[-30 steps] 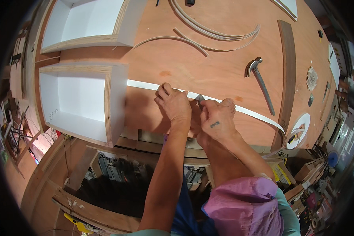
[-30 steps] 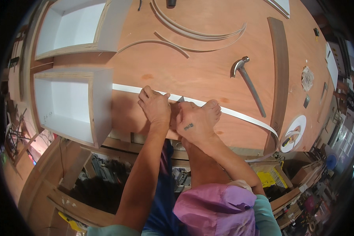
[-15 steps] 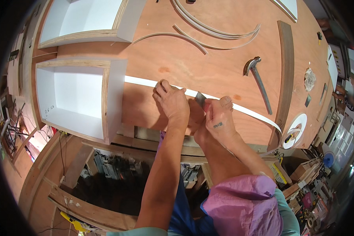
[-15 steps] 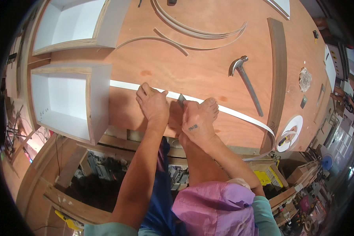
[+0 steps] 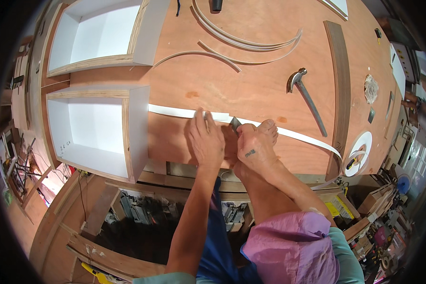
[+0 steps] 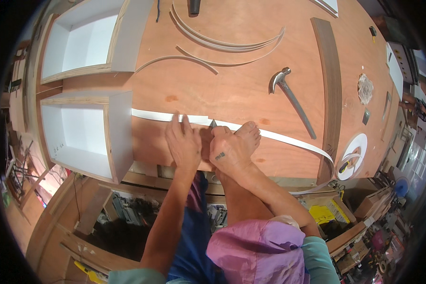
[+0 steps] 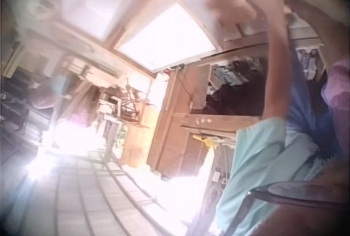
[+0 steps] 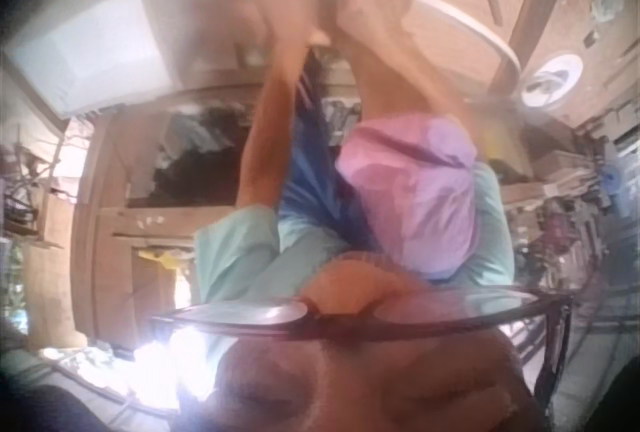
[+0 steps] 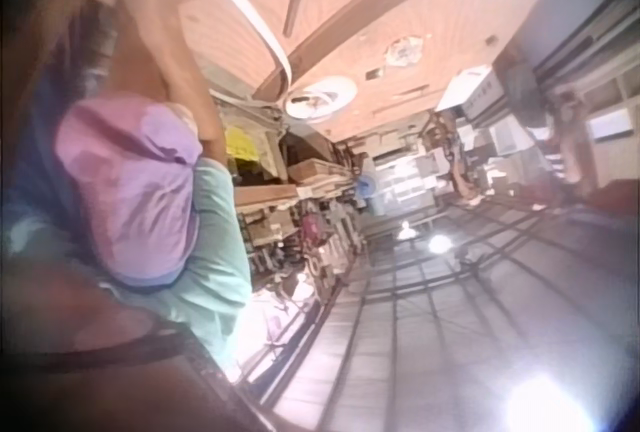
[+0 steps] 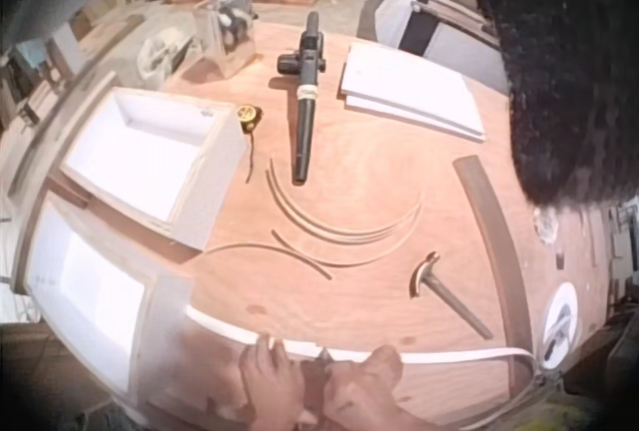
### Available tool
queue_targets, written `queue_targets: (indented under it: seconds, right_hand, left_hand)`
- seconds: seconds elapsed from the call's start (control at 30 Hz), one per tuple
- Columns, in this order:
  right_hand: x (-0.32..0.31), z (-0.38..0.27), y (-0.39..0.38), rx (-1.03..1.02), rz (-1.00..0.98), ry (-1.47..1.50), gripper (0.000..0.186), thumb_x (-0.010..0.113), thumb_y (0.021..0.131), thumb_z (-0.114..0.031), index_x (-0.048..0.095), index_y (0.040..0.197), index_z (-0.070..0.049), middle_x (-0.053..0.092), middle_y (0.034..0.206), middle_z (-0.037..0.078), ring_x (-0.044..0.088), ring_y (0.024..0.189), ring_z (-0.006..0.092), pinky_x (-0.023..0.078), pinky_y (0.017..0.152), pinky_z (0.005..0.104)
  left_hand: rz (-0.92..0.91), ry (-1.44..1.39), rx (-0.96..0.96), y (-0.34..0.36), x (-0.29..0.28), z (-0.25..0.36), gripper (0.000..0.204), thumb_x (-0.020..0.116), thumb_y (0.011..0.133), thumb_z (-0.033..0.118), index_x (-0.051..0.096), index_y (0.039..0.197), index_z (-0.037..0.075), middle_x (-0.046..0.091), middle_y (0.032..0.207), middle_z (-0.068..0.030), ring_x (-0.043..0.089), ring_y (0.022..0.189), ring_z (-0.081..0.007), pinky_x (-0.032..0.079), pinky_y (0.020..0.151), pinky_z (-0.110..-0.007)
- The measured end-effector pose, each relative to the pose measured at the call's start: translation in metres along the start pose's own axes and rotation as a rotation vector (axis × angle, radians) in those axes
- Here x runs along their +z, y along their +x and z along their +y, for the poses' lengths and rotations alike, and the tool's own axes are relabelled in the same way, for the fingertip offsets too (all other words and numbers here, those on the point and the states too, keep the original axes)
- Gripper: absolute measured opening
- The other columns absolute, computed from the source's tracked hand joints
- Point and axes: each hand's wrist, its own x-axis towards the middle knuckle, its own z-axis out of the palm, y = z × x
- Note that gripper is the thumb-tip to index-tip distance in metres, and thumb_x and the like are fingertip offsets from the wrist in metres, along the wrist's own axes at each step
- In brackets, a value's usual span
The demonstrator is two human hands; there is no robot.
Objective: The person applies white edge banding to the edges of wooden drawer boxes. They use a red plastic tool to press the banding and a hammer to tap it into place, then trim the excess with a utility knife.
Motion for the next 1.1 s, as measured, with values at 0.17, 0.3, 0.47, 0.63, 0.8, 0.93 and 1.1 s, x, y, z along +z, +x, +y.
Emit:
queue_targets:
  seconds: [0.17, 0.3, 0.47, 0.63, 0.8, 0.93, 1.1]
  right_hand:
    - [-0.009, -0.010, 0.003, 0.048, -0.046, 0.014, 0.015, 0.061, 0.076, -0.007, 0.067, 0.090, -0.006, 0.053, 0.091, 0.028, 0.046, 0.088, 0.0418, 0.038, 0.075, 0.0526]
    - [-0.008, -0.006, 0.002, 0.095, -0.099, -0.015, 0.015, 0.061, 0.077, -0.009, 0.068, 0.090, -0.006, 0.053, 0.091, 0.028, 0.045, 0.090, 0.0422, 0.038, 0.077, 0.0532]
    - [-0.010, -0.009, 0.003, 0.049, -0.090, -0.037, 0.015, 0.062, 0.077, -0.012, 0.068, 0.090, -0.007, 0.052, 0.090, 0.029, 0.044, 0.092, 0.0423, 0.038, 0.077, 0.0525]
    - [-0.006, -0.007, 0.003, 0.055, -0.088, -0.052, 0.015, 0.063, 0.077, -0.013, 0.068, 0.089, -0.007, 0.052, 0.093, 0.028, 0.044, 0.092, 0.0426, 0.038, 0.077, 0.0521]
    - [-0.004, -0.006, 0.002, 0.104, -0.094, -0.034, 0.013, 0.064, 0.076, -0.012, 0.068, 0.088, -0.009, 0.051, 0.094, 0.030, 0.045, 0.090, 0.0432, 0.038, 0.078, 0.0529]
    - [-0.009, -0.006, 0.004, 0.131, -0.173, -0.012, 0.015, 0.063, 0.080, -0.014, 0.067, 0.094, -0.008, 0.051, 0.099, 0.031, 0.046, 0.093, 0.0437, 0.039, 0.077, 0.0539]
    - [-0.049, 0.021, 0.011, 0.039, -0.474, 0.420, 0.046, 0.062, 0.090, -0.033, 0.059, 0.127, -0.005, 0.058, 0.102, 0.028, 0.049, 0.103, 0.0444, 0.041, 0.085, 0.0540]
  left_hand:
    - [-0.093, -0.401, 0.024, -0.037, 0.010, 0.026, 0.064, 0.066, 0.082, 0.021, 0.046, 0.139, -0.001, 0.050, 0.126, -0.0192, 0.051, 0.113, -0.0388, 0.046, 0.092, -0.046]
    - [-0.193, -0.497, -0.038, -0.029, 0.021, 0.037, 0.058, 0.063, 0.084, 0.014, 0.046, 0.137, 0.000, 0.053, 0.122, -0.0187, 0.055, 0.109, -0.0369, 0.049, 0.086, -0.044]
    - [-0.228, -0.400, -0.006, -0.025, 0.042, 0.024, 0.044, 0.060, 0.088, 0.014, 0.052, 0.127, -0.002, 0.058, 0.110, -0.0190, 0.059, 0.101, -0.0368, 0.053, 0.078, -0.044]
    - [-0.263, -0.439, -0.013, -0.025, 0.045, 0.023, 0.034, 0.059, 0.088, 0.015, 0.054, 0.120, 0.000, 0.059, 0.107, -0.0189, 0.060, 0.098, -0.0372, 0.053, 0.075, -0.046]
    - [-0.373, -0.429, -0.056, -0.018, 0.043, 0.023, 0.023, 0.057, 0.090, 0.017, 0.055, 0.107, 0.002, 0.060, 0.106, -0.0192, 0.061, 0.097, -0.0372, 0.053, 0.075, -0.046]
    - [-0.378, -0.415, -0.076, -0.015, 0.040, 0.026, 0.023, 0.057, 0.089, 0.017, 0.055, 0.106, 0.002, 0.060, 0.102, -0.0194, 0.062, 0.095, -0.0374, 0.054, 0.073, -0.045]
    - [-0.361, -0.339, -0.027, -0.016, 0.040, 0.024, 0.023, 0.062, 0.086, 0.015, 0.057, 0.102, -0.001, 0.059, 0.099, -0.0194, 0.063, 0.092, -0.0367, 0.055, 0.070, -0.046]
